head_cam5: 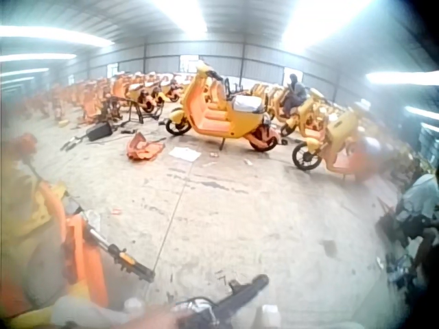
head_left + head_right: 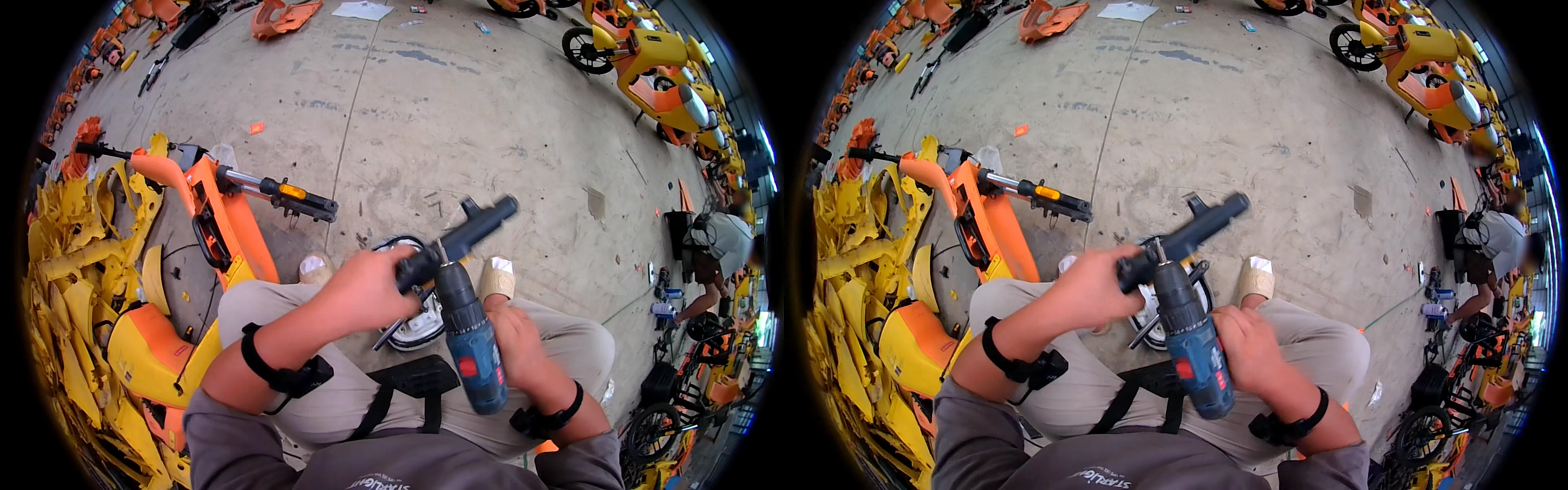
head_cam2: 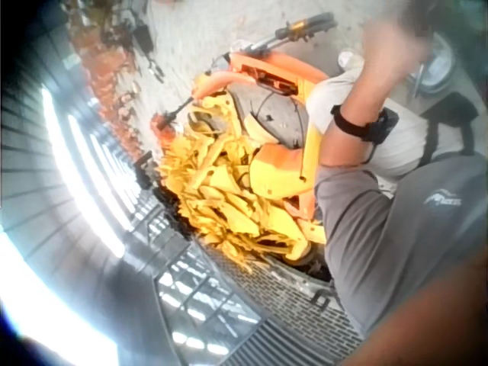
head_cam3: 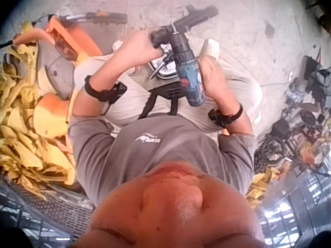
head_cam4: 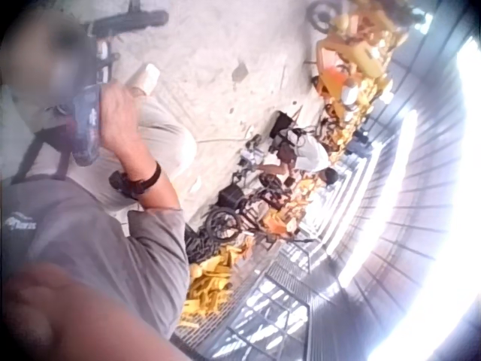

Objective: The person uses a power drill to tighten or loosen components on a motorcycle front fork assembly while sitting on the floor.

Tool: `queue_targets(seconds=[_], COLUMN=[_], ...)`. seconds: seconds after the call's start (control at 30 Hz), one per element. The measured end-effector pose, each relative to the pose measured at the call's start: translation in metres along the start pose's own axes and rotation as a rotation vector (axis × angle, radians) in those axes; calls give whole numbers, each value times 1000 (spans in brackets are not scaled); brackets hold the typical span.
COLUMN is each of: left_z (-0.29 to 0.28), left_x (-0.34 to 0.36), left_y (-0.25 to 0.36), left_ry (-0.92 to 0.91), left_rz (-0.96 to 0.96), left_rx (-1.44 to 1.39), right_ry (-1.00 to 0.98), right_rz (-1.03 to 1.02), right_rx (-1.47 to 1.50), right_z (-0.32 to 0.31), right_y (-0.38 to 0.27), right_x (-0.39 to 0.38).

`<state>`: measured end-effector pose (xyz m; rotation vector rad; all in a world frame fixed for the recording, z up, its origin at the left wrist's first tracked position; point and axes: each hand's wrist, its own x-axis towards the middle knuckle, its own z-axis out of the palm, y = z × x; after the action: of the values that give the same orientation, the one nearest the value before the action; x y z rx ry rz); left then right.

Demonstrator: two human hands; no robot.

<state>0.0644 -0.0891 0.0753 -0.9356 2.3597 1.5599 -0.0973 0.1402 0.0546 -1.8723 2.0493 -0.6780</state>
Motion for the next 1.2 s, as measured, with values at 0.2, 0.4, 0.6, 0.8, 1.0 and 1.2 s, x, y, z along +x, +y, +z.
queue_targets(seconds=[0.2, 0.4, 0.6, 0.8, 1.0, 1.2], left_z=[14, -2, -7, 2, 1, -9], left_x=[0, 15, 13, 30, 43, 43], left_y=[5, 1, 16, 6, 6, 9], left_ry=[17, -28, -115, 6, 134, 306], left_rz=[221, -14, -105, -80, 16, -1], left_rx=[11, -327, -515, -612, -703, -626], right_ry=[309, 141, 271, 337, 350, 180], right_rz=[-113, 443, 484, 532, 490, 561], right_rx=[227, 887, 1274, 1451, 1650, 1711], right_z=[0, -30, -28, -31, -31, -31], right_y=[-4, -23, -28, -33, -28, -27], right_x=[13, 14, 11, 23, 33, 30])
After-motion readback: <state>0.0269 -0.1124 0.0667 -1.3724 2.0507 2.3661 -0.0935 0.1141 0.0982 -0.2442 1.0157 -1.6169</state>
